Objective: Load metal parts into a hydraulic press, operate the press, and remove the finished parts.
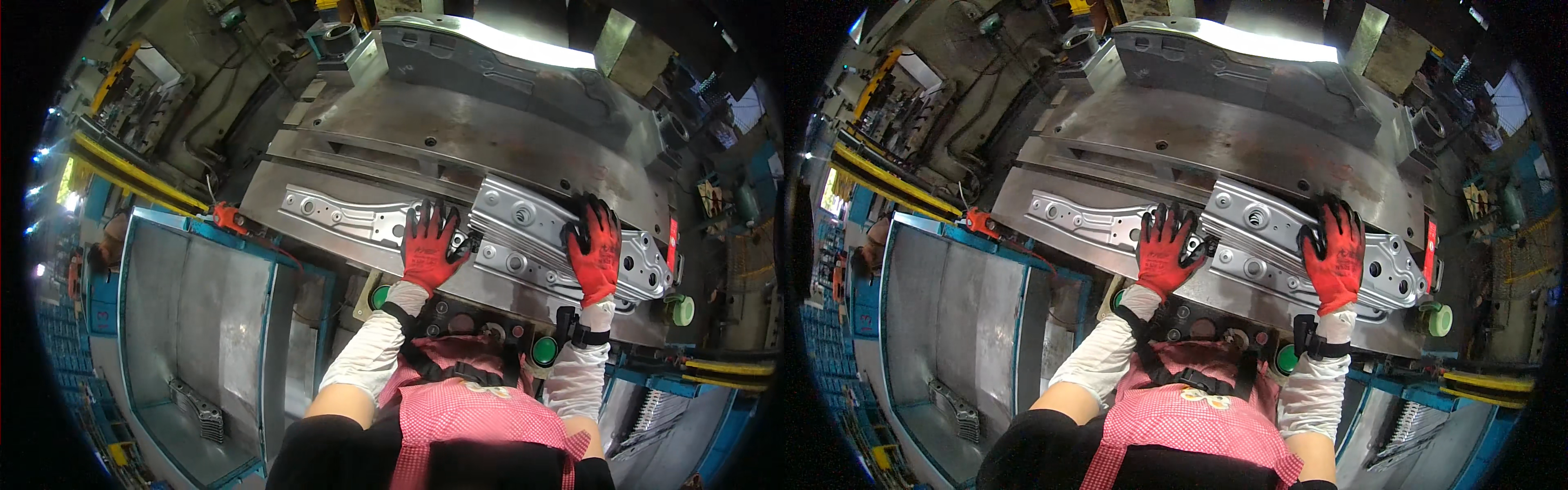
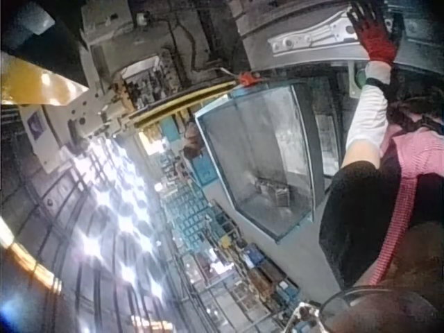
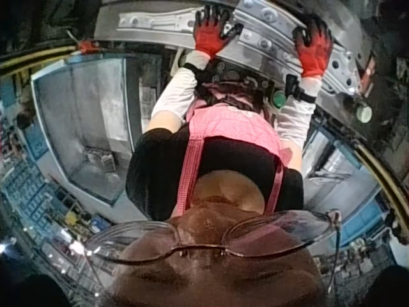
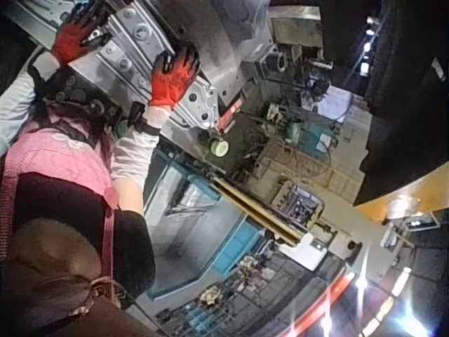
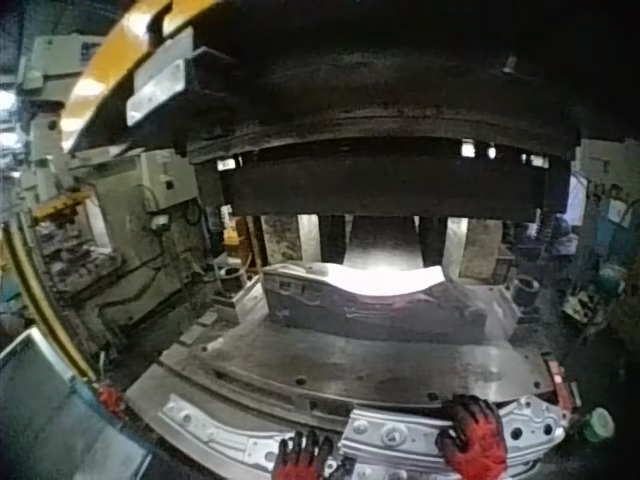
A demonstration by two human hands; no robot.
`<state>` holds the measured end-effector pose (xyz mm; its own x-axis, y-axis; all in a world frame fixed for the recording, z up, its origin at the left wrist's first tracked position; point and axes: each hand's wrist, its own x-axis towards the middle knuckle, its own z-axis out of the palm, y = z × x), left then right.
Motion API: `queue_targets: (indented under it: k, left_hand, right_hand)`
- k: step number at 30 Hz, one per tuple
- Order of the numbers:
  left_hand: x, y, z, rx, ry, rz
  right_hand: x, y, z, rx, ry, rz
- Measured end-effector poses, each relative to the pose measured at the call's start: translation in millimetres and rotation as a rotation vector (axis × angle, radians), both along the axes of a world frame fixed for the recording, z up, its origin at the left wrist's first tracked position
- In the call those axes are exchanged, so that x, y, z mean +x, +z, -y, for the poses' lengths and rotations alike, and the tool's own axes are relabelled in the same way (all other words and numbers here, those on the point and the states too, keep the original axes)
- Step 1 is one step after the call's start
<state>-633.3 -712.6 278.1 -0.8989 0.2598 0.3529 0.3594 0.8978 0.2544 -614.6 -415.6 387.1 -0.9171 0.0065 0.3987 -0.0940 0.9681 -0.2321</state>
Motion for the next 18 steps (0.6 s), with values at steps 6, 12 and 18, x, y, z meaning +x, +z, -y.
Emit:
queue_targets:
  k: [6, 12, 18]
  left_hand:
    - [0.5, 4.5, -0.6, -0.032, 0.005, 0.056]
    - [0.3, 3.0, 0.4, -0.033, 0.004, 0.036]
    - [-0.4, 2.7, 0.4, -0.036, 0.001, 0.032]
  right_hand:
    - [-0.4, -2.8, -1.1, 0.004, 0.001, -0.019]
    - [-0.9, -2.8, -1.5, 0.011, 0.006, -0.020]
    - [-0.8, -5.3, -2.8, 0.014, -0.005, -0.015]
